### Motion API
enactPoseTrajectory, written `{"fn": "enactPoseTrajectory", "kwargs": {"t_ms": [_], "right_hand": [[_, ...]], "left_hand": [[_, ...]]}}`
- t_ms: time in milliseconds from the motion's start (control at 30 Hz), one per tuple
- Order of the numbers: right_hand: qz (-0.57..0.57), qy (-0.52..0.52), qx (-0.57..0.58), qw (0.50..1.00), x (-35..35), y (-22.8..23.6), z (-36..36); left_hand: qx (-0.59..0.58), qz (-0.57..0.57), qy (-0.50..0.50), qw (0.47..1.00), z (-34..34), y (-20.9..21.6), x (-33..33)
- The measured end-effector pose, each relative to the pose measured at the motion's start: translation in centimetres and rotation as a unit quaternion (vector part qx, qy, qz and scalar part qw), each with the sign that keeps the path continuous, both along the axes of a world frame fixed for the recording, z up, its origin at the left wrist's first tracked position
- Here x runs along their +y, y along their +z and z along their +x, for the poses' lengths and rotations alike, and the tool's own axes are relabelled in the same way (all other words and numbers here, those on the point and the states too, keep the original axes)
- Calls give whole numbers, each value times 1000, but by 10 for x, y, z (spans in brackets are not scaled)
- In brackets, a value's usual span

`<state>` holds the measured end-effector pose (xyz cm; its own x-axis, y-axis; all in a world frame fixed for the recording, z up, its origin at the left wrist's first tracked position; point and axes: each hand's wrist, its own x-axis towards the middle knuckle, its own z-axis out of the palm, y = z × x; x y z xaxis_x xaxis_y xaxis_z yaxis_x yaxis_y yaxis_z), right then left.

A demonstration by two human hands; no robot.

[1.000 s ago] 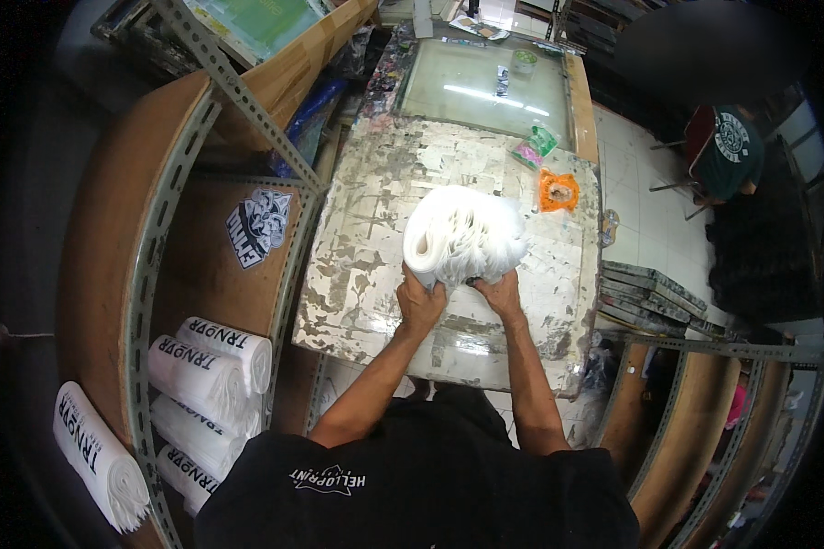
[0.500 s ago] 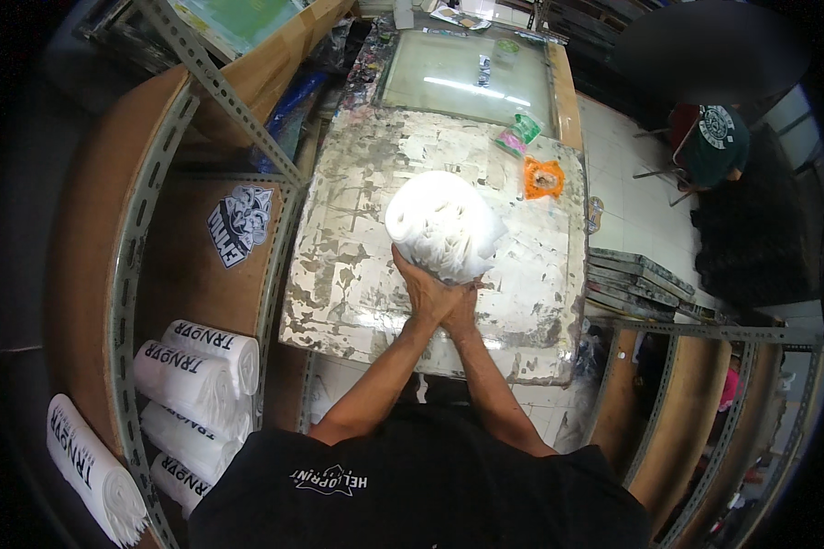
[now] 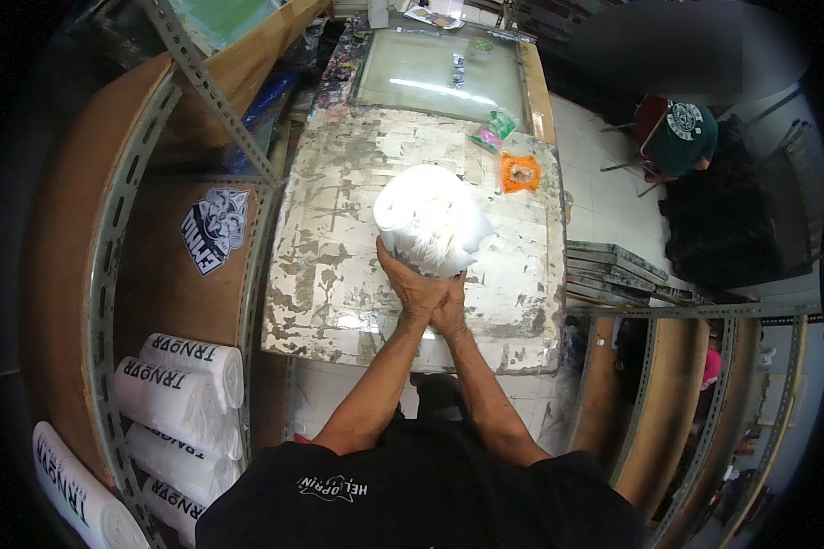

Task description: The person folds a stack of white towels on a workbench, wraps them in plastic, and places them on a shelf. They then kneel on the floor to gather plastic wrap and cardboard boxes, wrapping items and organizing them under a shelf.

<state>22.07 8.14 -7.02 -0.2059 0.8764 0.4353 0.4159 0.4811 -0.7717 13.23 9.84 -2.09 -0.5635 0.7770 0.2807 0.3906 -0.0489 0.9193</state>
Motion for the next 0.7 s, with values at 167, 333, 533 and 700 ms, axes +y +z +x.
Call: {"fn": "enactPoseTrajectory", "kwargs": {"t_ms": [167,333,533,700], "right_hand": [[-42,27,20,999,5,11,14],[-65,57,29,996,7,11,23],[-195,180,96,959,33,28,59],[-136,226,252,931,39,84,31]], "left_hand": [[11,22,43,999,4,-15,3],[9,51,77,996,6,-26,4],[33,75,97,992,2,-17,5],[22,106,107,988,9,-26,10]]}}
